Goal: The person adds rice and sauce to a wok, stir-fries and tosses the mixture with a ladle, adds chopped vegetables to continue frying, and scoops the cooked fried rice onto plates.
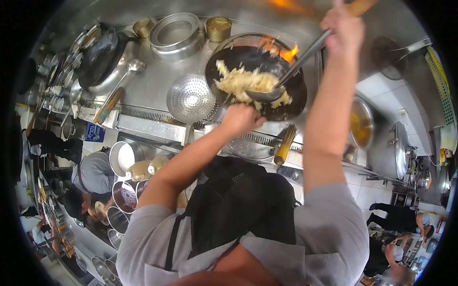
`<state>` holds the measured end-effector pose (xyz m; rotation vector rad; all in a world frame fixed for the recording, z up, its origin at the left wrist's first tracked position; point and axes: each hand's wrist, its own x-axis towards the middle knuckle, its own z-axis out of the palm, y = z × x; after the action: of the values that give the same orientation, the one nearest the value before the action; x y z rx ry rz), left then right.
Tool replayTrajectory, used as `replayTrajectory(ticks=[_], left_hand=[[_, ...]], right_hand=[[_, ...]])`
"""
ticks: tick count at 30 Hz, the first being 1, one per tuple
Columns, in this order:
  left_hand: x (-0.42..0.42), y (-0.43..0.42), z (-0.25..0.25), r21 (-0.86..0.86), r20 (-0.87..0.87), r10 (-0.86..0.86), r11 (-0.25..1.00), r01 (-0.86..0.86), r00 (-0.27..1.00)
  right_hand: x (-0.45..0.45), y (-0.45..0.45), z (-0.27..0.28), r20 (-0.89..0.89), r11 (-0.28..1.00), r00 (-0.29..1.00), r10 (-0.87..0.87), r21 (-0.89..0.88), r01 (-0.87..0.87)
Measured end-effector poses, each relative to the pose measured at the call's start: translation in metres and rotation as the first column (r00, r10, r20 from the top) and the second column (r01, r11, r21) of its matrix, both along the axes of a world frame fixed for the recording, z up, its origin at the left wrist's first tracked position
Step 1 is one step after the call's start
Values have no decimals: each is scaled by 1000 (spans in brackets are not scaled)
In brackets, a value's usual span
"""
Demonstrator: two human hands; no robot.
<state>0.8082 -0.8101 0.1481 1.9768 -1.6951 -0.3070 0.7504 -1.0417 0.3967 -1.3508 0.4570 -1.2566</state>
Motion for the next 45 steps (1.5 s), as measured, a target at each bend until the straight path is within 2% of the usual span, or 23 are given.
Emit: replayTrajectory(ticks=[1,2,3,6,8,10,14,16,17,18,20,21,23,24,26,30,32,34,35,36,38,41,45], left_hand=[[7,-19,-3,48,10,17,999,-17,1000],[5,-31,-28,77,6,58,995,-58,998],[0,-30,-61,55,42,35,998,-37,999],[-25,26,-85,140,69,-125,984,115,990],[-41,52,-86,-486,189,7,870,87,982],[-31,44,-40,66,28,-82,995,80,996],[12,-37,-40,55,33,35,998,-37,999],[18,-63,-59,44,38,44,998,-46,998],[19,-69,-69,46,41,51,998,-53,998],[19,-74,-78,63,39,61,996,-63,997],[20,-81,-88,85,44,67,994,-71,997],[20,-83,-92,75,37,69,995,-72,997],[17,-85,-99,62,33,79,995,-81,996],[19,-86,-101,83,44,73,994,-76,996],[24,-89,-100,116,63,71,990,-78,995],[20,-88,-102,21,37,90,996,-91,995],[19,-87,-103,3,24,102,995,-102,995],[20,-86,-97,46,26,89,995,-91,996],[20,-87,-94,70,23,81,994,-82,996],[19,-87,-95,71,28,79,994,-81,996],[22,-89,-100,111,50,69,991,-74,996],[23,-88,-94,106,67,64,992,-71,996],[23,-86,-86,119,32,45,992,-49,998]], right_hand=[[18,9,-32,-76,978,975,-207,-23,206],[33,23,-63,-393,927,844,-366,-73,368],[50,20,-104,37,988,990,-137,76,134],[44,4,-91,83,989,986,-143,51,139],[37,-14,-57,98,994,990,-103,-8,104],[36,-43,-37,-15,996,1000,23,-81,-24],[27,-36,45,45,996,995,94,2,-94],[-6,-46,84,72,949,963,260,-203,-241],[-15,-20,98,120,979,993,19,-202,6],[-36,-24,95,157,899,950,269,-395,-190],[-39,-32,56,194,965,976,96,-257,-44],[-6,-10,16,88,934,961,-262,-225,276],[58,-43,-117,-121,939,933,-339,-104,327],[64,-46,-151,76,1000,997,-12,6,12],[83,-77,-139,11,957,958,287,27,-288],[59,-26,-32,-8,953,962,272,-136,-270],[33,-14,-36,52,901,929,366,-272,-339],[57,-20,-100,-88,926,976,202,-307,-219],[84,-40,-157,-273,867,962,-21,-483,-118],[98,-52,-168,-212,911,971,107,-370,-181],[109,-53,-117,-472,856,865,169,-365,-367],[81,-17,-48,-294,864,938,183,-406,-296],[86,-26,-142,-144,909,968,205,-340,-243]])
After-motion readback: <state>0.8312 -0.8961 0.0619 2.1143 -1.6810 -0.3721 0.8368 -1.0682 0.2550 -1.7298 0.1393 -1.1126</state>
